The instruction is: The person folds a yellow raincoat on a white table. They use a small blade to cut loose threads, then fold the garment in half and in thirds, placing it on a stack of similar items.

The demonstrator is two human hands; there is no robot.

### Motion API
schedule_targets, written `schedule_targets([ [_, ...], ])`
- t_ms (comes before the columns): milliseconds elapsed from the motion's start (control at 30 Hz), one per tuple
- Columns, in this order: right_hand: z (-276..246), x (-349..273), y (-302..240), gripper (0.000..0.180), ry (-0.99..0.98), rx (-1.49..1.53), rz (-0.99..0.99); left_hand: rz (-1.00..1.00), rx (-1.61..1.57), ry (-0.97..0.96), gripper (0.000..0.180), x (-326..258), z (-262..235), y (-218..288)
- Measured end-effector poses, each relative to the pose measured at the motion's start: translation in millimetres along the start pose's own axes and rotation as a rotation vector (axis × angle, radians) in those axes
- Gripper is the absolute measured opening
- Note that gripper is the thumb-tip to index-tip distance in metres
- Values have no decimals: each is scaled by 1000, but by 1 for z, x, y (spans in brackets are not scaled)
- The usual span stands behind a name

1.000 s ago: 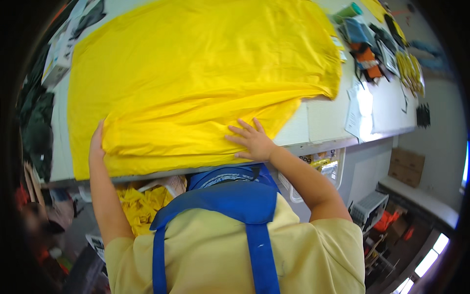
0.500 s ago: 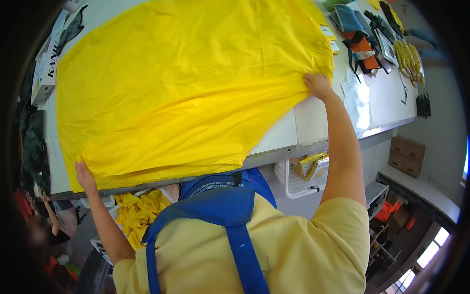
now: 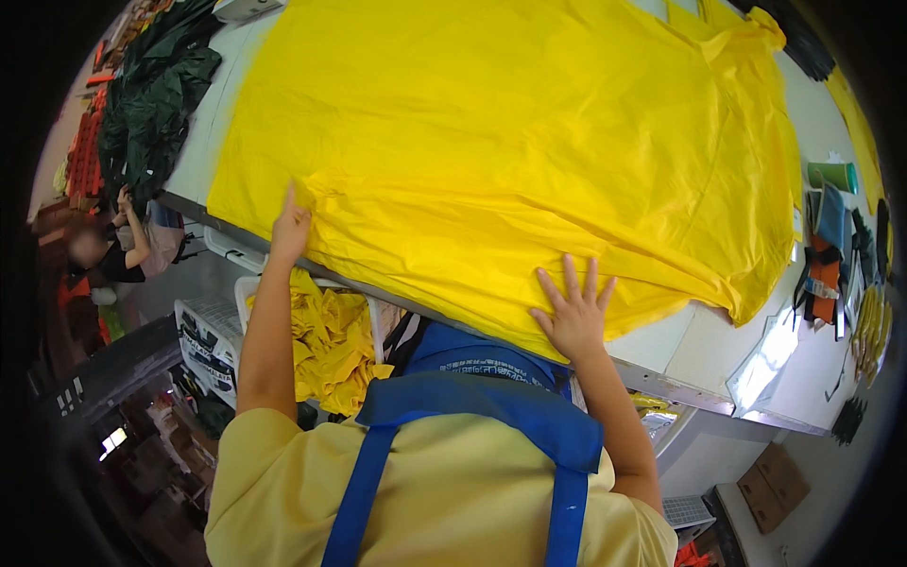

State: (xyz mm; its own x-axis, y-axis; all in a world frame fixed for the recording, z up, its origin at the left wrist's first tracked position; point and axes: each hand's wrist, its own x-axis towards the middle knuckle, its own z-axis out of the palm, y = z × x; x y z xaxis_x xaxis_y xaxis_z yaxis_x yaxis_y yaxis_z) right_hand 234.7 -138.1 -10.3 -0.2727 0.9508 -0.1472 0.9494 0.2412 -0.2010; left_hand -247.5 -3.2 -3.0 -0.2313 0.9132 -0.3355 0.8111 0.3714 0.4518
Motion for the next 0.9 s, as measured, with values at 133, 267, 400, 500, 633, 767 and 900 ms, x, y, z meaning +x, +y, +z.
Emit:
schedule_targets([
  [133,9,-9,-2,59,20,-74,-7,686,131,556,59,-6,-6,51],
  [267,-1,-2,-6,60,-75,-89,-69,768,534,250,49,1,40,53],
  [400,-4,-22,0,54,-26,62,-42,464,328,279,55,40,34,-4],
  [500,8,-86,24,47,237,278,83,-226,215,667,70,47,-12,-71],
  [633,1,-111,14,42,96,-39,45,-559,-218,646,75,60,-41,-180],
  [767,0,-89,7,40,116,16,14,-621,-626,459,39,73,-57,-161],
  [900,-20,-97,11,35,46,209,52,-605,-1104,391,20,33,-84,-178],
])
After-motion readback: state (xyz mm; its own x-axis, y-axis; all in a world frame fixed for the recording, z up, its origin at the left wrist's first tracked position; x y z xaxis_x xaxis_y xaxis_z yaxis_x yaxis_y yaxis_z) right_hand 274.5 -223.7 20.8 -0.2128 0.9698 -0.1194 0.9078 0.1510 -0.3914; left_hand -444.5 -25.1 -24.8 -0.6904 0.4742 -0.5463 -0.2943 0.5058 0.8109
